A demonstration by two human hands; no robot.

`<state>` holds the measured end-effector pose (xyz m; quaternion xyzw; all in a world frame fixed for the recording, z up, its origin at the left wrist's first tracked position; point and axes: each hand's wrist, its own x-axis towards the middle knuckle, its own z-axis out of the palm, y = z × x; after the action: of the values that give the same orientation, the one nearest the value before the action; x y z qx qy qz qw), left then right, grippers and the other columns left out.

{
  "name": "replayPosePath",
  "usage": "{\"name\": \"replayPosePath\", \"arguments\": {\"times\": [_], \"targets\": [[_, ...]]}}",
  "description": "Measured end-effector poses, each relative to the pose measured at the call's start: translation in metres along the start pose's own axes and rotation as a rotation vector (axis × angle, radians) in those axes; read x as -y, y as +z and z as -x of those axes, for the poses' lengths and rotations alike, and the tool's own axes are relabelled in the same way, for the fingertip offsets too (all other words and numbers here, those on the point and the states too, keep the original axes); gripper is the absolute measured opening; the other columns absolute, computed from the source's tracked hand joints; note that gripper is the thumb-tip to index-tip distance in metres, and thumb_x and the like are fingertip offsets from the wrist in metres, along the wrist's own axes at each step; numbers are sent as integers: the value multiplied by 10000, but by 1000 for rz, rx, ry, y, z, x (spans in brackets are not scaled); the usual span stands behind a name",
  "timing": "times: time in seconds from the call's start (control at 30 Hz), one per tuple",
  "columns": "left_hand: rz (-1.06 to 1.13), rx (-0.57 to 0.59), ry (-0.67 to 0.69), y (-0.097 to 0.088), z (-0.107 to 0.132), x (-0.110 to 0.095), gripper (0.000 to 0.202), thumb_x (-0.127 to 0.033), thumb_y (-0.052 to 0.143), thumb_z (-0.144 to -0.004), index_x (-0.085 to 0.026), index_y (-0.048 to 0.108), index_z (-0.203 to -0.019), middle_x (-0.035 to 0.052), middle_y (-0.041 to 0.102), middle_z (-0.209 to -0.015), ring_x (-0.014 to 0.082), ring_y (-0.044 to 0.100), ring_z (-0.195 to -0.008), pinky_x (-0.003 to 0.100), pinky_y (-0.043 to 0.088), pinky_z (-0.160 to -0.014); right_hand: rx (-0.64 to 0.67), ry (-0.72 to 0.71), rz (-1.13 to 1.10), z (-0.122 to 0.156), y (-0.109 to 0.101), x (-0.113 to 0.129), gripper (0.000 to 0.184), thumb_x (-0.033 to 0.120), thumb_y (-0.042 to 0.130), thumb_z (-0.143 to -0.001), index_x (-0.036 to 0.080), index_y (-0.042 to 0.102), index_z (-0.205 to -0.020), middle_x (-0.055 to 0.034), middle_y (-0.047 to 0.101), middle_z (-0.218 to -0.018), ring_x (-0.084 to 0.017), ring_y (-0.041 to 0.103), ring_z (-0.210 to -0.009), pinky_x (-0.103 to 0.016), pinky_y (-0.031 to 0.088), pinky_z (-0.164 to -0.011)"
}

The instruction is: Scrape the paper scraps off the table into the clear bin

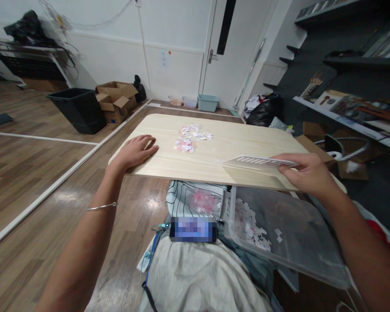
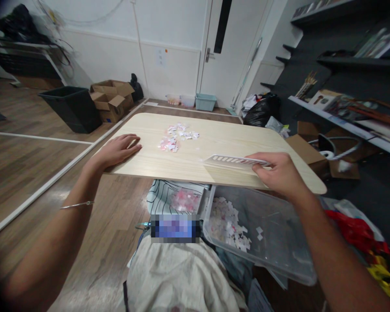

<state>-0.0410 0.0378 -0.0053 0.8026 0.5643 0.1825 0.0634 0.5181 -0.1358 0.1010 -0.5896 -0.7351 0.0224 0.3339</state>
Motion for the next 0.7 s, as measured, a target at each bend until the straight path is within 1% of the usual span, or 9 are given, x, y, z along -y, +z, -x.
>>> {"name": "replayPosePath", "arguments": {"times": [0.07,0.17,0.37,0.47,0.57,0.63,0.7], "targets": [[5,3,-4,-1,0,-1,673,-739,540,-1202,-285,837,-1601,137,764,-1845,411,664,-1737,545,509,-1482,2,5,-8,-2,3,4,234,355,742,-877,263,957,-880,-136,999,-1060,-403,984,-1053,-498,796,-988],[10,11,-7,-2,0,-1,671,-741,547,-1200,-294,837,-1607,134,766,-1845,415,658,-1734,567,504,-1483,20,13,-19,-5,6,9,224,351,768,-859,256,968,-897,-139,1003,-1079,-392,978,-1078,-479,788,-1026],[-7,10,1,-1,-1,0,692,-724,523,-1212,-267,828,-1633,151,759,-1849,420,669,-1719,566,517,-1466,94,59,-22,-4,11,11,244,318,770,-874,221,979,-958,-170,995,-1111,-416,967,-1097,-524,796,-1083],[-3,14,11,-1,0,1,695,-722,522,-1212,-260,825,-1634,154,755,-1853,419,673,-1711,564,511,-1473,142,67,-11,-2,7,8,289,322,763,-916,209,996,-1044,-178,995,-1162,-417,959,-1146,-540,780,-1146],[2,16,9,-1,-1,1,678,-706,524,-1212,-267,820,-1636,151,753,-1859,416,670,-1718,568,508,-1477,199,52,7,-4,-1,4,368,328,732,-988,193,1004,-1195,-191,989,-1253,-398,950,-1213,-534,756,-1201],[-1,16,6,0,-1,2,679,-701,524,-1211,-263,817,-1638,155,749,-1863,415,670,-1724,565,512,-1474,217,39,30,-6,-7,0,407,328,727,-1010,184,991,-1285,-200,984,-1320,-394,942,-1252,-521,745,-1207],[-6,17,5,0,-1,2,683,-708,524,-1210,-263,816,-1638,155,749,-1863,413,672,-1726,557,517,-1469,209,28,53,-8,-11,-4,421,332,744,-1004,189,973,-1327,-203,981,-1358,-393,939,-1245,-502,749,-1173]]}}
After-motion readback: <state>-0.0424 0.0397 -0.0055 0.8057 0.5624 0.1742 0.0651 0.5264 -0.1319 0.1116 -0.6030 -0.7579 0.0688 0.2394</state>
